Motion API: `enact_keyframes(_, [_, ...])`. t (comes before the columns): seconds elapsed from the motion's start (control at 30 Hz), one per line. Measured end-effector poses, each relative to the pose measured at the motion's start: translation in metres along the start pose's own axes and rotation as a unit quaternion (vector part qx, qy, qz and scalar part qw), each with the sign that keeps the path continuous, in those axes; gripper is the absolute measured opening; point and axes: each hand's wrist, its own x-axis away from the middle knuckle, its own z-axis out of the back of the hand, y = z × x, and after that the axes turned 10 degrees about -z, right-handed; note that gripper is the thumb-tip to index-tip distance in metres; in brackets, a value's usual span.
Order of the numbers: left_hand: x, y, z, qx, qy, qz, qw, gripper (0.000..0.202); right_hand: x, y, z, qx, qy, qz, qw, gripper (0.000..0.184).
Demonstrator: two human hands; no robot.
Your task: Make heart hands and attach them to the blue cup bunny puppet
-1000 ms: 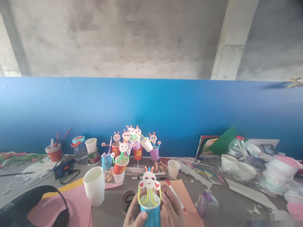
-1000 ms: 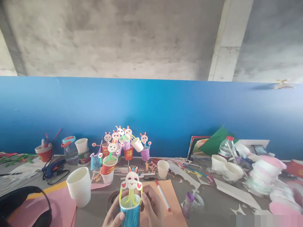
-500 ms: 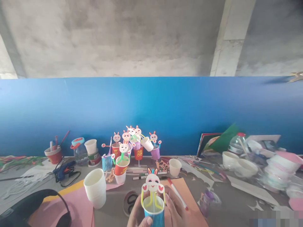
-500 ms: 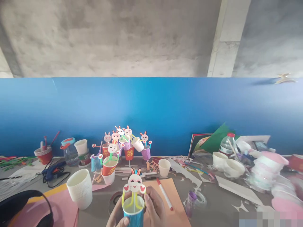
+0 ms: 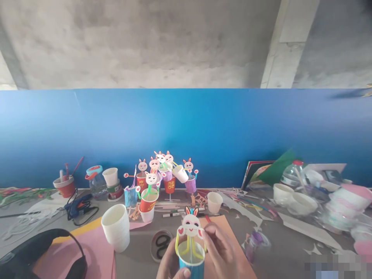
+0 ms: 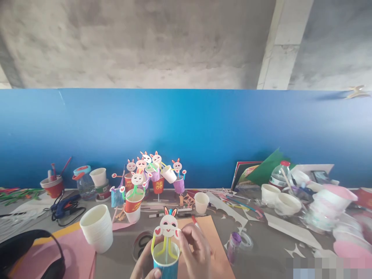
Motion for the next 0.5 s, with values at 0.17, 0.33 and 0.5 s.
enact_keyframes(0.17, [0.0,0.006,-0.003,0.002,0.01,0.007,1.0,0.058,0.001,-0.009,-0.002,0.035,-0.012,0.007,0.999,0.033])
enact_keyframes(0.33, [-0.004,0.015,0.007,-0.091,0.083,0.003,0.992,0.064,-0.002,-0.009,-0.001,0.054,-0.077,-0.045,0.995,0.037])
enact_keyframes(0.5, [-0.017,0.026,0.019,-0.145,0.182,-0.056,0.971,0.065,0.005,0.004,-0.011,0.036,-0.18,-0.065,0.981,0.047])
